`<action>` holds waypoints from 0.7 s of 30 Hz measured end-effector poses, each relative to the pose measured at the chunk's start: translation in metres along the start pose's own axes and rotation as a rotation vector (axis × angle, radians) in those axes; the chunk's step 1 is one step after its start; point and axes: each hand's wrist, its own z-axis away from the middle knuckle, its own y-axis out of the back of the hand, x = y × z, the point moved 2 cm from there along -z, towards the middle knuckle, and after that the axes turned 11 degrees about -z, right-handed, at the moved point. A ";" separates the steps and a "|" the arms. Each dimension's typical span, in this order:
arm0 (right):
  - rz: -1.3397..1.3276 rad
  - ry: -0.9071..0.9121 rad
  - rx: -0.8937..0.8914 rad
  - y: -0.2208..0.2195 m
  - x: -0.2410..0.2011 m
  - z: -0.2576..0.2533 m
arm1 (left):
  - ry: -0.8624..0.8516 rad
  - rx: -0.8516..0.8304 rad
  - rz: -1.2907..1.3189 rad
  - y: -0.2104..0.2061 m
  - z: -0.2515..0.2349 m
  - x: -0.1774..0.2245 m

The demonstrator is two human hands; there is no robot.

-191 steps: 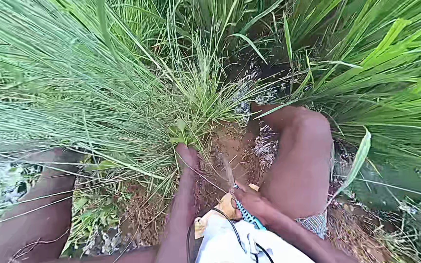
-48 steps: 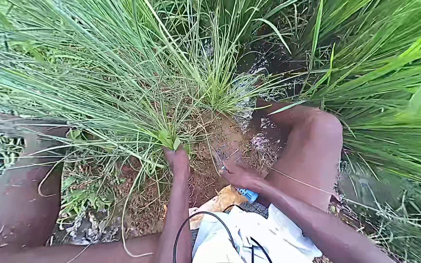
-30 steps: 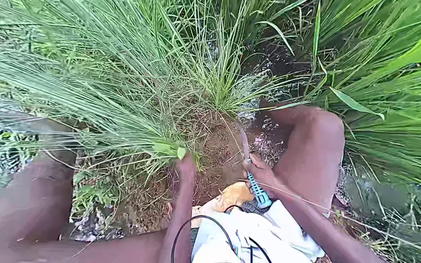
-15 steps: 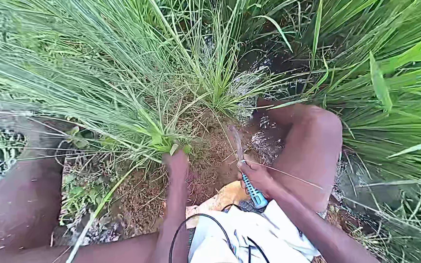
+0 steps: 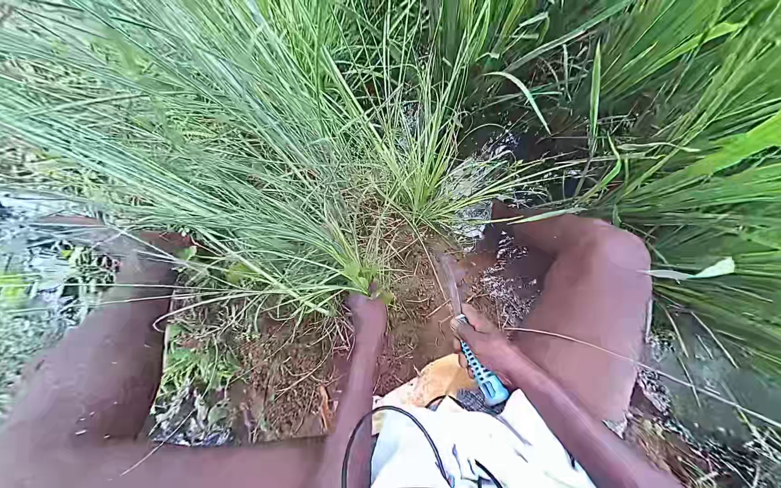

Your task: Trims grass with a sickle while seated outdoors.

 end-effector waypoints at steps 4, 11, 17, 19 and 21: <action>0.031 -0.016 0.002 0.001 0.001 0.002 | -0.034 0.046 0.063 -0.010 0.001 -0.004; 0.028 0.025 -0.010 -0.001 0.000 0.002 | -0.087 -0.006 -0.145 -0.008 0.016 0.005; 0.041 0.004 0.002 -0.002 -0.002 0.003 | -0.254 0.015 -0.134 -0.017 0.024 0.010; 0.039 -0.001 0.006 -0.003 -0.003 0.004 | -0.285 -0.006 -0.045 -0.020 0.026 0.013; 0.031 -0.007 0.017 -0.004 -0.004 0.005 | -0.257 -0.035 -0.014 -0.019 0.025 0.016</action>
